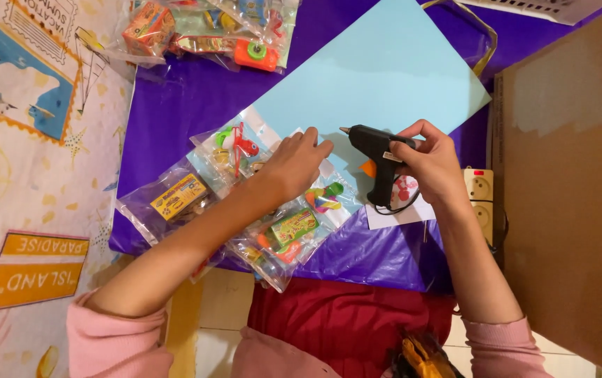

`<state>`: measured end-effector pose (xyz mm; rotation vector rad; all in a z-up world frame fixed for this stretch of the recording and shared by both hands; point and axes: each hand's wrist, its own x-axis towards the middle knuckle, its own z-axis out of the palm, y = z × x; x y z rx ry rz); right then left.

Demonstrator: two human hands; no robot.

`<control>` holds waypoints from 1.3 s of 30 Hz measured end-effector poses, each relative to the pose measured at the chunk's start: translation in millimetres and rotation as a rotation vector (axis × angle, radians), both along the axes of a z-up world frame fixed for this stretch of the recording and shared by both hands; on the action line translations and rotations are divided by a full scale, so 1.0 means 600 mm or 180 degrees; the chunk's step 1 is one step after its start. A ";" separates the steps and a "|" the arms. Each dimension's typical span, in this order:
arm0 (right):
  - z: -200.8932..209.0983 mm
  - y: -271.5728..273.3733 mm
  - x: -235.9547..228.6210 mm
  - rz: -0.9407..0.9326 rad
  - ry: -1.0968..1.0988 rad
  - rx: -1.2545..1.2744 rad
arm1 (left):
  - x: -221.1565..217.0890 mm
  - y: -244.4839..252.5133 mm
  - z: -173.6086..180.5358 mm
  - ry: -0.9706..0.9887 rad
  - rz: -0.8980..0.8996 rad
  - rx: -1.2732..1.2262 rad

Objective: The person applies hot glue to the back of small plastic bags containing miniature toys using a glue gun and then presses them onto a blue sheet of paper.

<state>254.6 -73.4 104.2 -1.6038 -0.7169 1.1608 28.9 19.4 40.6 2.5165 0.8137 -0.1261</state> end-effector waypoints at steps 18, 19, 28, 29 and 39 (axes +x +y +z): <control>-0.039 0.037 -0.002 0.0387 -0.0557 -0.0210 | -0.044 -0.022 0.002 -0.0979 0.0434 0.0567; -0.041 0.040 -0.004 0.0380 -0.0554 -0.0217 | -0.043 -0.022 0.003 -0.0977 0.0428 0.0560; -0.026 0.052 -0.023 0.0664 -0.0960 -0.0384 | -0.032 -0.030 0.016 -0.0231 0.0957 0.0622; -0.028 0.053 -0.022 0.0685 -0.1007 -0.0393 | -0.031 -0.030 0.016 -0.0237 0.0990 0.0402; -0.023 0.063 -0.026 0.0823 -0.1058 -0.0418 | -0.042 -0.005 0.016 -0.0880 0.1407 -0.1089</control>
